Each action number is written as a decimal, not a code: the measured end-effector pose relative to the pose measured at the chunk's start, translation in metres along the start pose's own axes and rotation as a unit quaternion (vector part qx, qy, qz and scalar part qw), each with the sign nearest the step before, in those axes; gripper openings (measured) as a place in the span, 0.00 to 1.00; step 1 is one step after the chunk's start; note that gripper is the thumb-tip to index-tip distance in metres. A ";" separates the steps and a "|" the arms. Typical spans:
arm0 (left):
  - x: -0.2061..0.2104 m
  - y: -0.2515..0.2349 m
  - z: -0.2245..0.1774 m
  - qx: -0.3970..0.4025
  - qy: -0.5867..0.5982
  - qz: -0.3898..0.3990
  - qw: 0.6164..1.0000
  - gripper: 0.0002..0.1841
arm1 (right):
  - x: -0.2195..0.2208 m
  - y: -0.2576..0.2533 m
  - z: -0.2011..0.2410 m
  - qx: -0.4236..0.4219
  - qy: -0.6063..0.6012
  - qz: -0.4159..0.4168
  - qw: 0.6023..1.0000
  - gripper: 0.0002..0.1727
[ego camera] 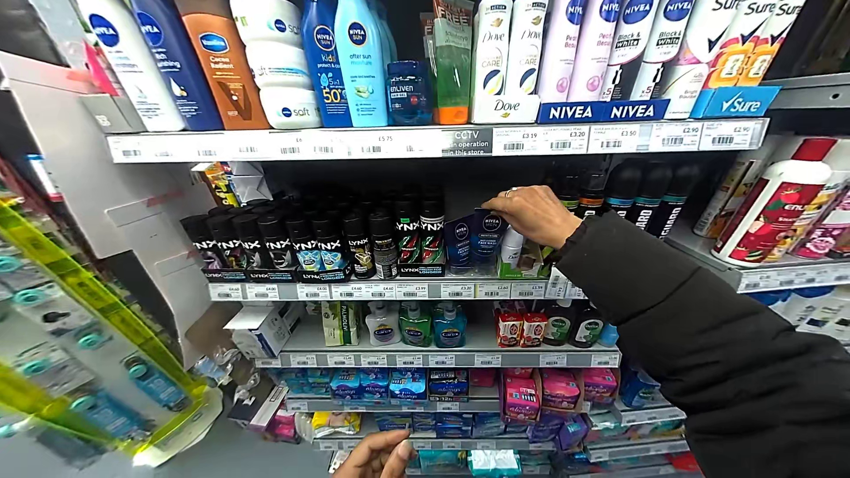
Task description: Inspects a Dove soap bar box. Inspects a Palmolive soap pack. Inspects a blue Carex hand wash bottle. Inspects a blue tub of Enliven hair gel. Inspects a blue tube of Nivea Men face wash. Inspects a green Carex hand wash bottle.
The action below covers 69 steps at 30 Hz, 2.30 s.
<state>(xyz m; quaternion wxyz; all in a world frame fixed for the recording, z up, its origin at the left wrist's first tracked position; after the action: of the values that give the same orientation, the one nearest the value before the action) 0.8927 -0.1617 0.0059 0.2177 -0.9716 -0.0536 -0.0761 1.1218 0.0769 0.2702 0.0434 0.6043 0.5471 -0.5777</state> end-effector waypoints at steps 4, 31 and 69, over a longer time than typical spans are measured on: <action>0.005 -0.003 0.001 -0.001 0.011 0.008 1.000 0.11 | -0.021 0.012 0.009 0.009 -0.017 -0.035 0.999 0.14; 0.022 -0.041 -0.051 -0.020 0.181 0.199 0.963 0.39 | -0.007 0.083 0.152 0.302 -0.560 -0.104 0.765 0.11; -0.132 -0.040 -0.017 -0.093 0.242 0.254 0.932 0.37 | 0.083 0.090 0.367 0.471 -0.632 -0.263 0.557 0.22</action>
<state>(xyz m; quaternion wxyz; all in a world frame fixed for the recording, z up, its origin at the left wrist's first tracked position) 0.7554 -0.1424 0.0156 0.1452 -0.9207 0.2569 -0.2554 0.9252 -0.1592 0.0350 -0.0664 -0.1521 0.1637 -0.9725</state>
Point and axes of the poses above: each hand's wrist, its own y-axis away from the middle knuckle, its own x-axis out of the palm, z = x × y, the point moved 9 cm from there along -y, towards the middle knuckle, and after that the axes turned 2 degrees about x, right-handed, at the moved point
